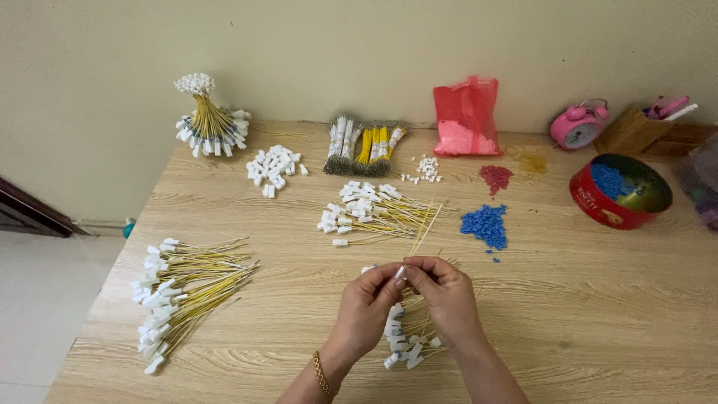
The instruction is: Assembling small white plastic connectors onto the ends of yellow electrical wires.
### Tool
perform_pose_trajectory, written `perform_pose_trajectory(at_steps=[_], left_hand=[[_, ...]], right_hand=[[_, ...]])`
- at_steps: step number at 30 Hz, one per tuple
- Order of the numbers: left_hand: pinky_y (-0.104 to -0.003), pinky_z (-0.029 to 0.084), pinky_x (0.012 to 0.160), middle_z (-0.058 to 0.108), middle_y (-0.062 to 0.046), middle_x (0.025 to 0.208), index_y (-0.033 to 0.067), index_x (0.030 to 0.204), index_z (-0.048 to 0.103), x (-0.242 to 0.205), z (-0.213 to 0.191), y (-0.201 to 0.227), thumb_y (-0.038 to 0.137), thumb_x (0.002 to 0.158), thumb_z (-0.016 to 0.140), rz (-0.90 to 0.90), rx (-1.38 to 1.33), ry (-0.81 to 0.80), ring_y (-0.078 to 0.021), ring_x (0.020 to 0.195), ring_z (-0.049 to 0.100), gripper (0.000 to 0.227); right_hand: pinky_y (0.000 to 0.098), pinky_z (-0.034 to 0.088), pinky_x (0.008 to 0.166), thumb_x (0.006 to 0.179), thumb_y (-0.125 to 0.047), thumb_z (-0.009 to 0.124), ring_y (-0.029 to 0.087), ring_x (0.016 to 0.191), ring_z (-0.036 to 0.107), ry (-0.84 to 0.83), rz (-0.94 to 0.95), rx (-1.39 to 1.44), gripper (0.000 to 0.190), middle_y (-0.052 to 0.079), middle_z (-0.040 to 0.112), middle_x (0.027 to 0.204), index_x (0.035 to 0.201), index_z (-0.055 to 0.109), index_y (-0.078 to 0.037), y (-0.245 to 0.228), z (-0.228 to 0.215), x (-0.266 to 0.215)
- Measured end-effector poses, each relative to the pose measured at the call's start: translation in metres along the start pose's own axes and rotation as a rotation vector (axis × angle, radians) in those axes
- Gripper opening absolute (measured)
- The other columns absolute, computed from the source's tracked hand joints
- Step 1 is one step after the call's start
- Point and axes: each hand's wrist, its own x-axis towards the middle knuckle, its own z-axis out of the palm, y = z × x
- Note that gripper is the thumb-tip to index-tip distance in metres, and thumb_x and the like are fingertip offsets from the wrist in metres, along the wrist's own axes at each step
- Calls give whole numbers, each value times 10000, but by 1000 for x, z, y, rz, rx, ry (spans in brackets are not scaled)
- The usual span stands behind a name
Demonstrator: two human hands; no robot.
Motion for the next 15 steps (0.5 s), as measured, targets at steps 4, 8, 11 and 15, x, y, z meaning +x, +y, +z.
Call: perform_pose_trajectory(at_steps=[4,8,11,15], left_hand=[[-217,582,813,750,14,998,12,1230,694,-2,0,6,110,978,626,14,-97,-26,-47,904,682,278],[-220,526,691,699,-7,876,19,1239,731,0,-3,-6,134,998,642,-33,-69,29,-68,751,587,283],[-222,519,675,694,-11,861,19,1234,739,3,-1,1,134,1001,634,-53,-69,65,-68,741,582,280],[-225,554,704,718,-10,905,22,1222,735,7,4,4,130,998,628,-75,-28,90,-62,768,609,271]], right_hand=[[288,605,798,937,-112,695,141,876,721,32,-15,-42,205,67,771,951,1091,753,11,4,4,-5],[276,607,815,961,-78,671,123,922,716,-56,-235,-173,196,50,734,1027,1127,747,-6,11,3,-6],[279,636,798,941,-46,658,120,922,726,-92,-245,-220,220,38,713,1049,1149,732,-41,-6,10,-12],[272,613,831,934,2,669,127,961,702,-61,-385,-265,262,47,704,1062,1182,733,-48,6,6,-11]])
